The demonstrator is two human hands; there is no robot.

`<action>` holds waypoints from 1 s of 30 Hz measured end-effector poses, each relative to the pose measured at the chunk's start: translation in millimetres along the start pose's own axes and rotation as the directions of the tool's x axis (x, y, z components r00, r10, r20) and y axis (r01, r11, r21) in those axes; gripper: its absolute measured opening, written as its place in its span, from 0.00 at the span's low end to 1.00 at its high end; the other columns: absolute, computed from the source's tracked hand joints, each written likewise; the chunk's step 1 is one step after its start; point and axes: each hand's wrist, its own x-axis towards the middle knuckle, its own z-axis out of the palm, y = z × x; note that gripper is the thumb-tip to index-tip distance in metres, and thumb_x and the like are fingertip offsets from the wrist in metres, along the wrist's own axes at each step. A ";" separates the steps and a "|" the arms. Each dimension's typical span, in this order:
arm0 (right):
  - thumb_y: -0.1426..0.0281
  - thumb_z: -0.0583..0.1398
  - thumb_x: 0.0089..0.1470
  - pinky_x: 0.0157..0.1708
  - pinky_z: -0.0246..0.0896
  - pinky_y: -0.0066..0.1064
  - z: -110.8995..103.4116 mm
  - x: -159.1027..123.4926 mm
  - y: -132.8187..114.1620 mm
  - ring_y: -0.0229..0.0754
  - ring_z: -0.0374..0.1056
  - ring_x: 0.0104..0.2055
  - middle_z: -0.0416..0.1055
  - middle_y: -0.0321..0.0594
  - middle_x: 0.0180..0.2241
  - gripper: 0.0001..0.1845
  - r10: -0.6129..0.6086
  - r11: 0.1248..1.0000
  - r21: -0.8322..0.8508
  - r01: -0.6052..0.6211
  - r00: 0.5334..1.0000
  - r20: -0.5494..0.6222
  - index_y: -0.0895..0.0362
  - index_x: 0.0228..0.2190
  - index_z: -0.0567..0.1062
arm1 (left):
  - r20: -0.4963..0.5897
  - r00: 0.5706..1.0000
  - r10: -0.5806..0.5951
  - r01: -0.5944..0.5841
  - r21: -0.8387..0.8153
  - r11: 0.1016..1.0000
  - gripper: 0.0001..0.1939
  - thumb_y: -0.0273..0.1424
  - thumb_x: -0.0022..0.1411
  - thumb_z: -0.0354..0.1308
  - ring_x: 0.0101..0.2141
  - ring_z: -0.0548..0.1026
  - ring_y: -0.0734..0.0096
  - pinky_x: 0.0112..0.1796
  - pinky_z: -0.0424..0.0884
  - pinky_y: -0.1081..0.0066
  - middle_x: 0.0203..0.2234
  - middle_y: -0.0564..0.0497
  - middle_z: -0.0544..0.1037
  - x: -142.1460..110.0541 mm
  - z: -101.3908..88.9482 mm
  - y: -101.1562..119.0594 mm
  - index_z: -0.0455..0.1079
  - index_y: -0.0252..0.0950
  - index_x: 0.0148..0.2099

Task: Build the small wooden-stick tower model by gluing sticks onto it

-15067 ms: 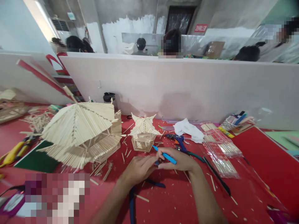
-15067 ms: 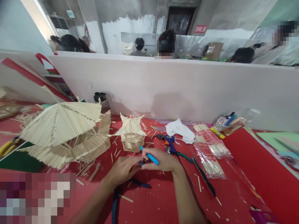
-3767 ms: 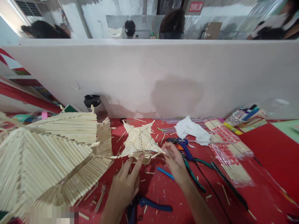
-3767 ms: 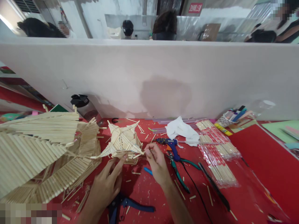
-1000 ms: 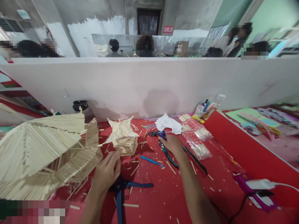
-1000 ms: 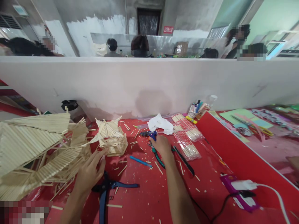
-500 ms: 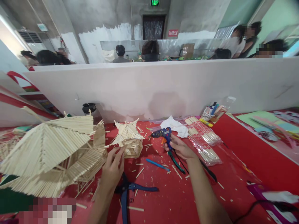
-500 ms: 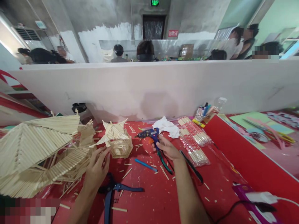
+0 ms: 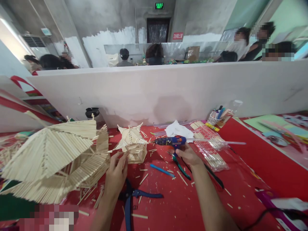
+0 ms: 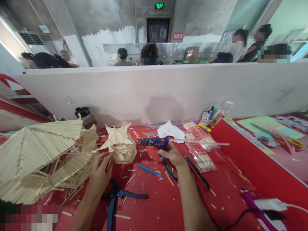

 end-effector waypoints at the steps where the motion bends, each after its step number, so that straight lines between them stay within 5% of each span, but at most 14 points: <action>1: 0.49 0.73 0.40 0.30 0.66 0.34 5.3 0.6 -4.4 0.38 0.64 0.25 0.73 0.37 0.28 0.27 -0.008 1.000 0.011 0.008 1.000 -0.018 0.54 0.35 0.75 | -0.001 1.000 -0.003 0.003 -0.003 1.000 0.15 0.26 0.70 0.54 0.42 0.76 0.70 0.40 0.76 0.73 0.45 0.46 0.72 0.5 -0.1 0.4 0.70 0.40 0.56; 8: 0.37 0.59 0.51 0.23 0.56 0.32 20.9 3.5 -20.7 0.37 0.59 0.22 0.64 0.36 0.21 0.32 -0.039 0.991 -0.130 0.040 0.999 0.018 0.55 0.24 0.69 | 0.017 1.000 -0.020 0.020 -0.002 1.000 0.15 0.27 0.70 0.52 0.44 0.77 0.68 0.43 0.77 0.70 0.45 0.45 0.73 1.5 0.6 2.4 0.71 0.41 0.56; 30: 0.36 0.59 0.49 0.18 0.54 0.29 35.1 1.3 -32.4 0.36 0.59 0.17 0.65 0.35 0.17 0.34 -0.007 0.966 -0.260 -0.004 0.999 -0.042 0.55 0.21 0.69 | 0.008 1.000 -0.006 0.006 0.021 1.000 0.12 0.28 0.70 0.52 0.38 0.77 0.72 0.39 0.77 0.72 0.47 0.44 0.73 1.6 0.8 1.4 0.73 0.38 0.52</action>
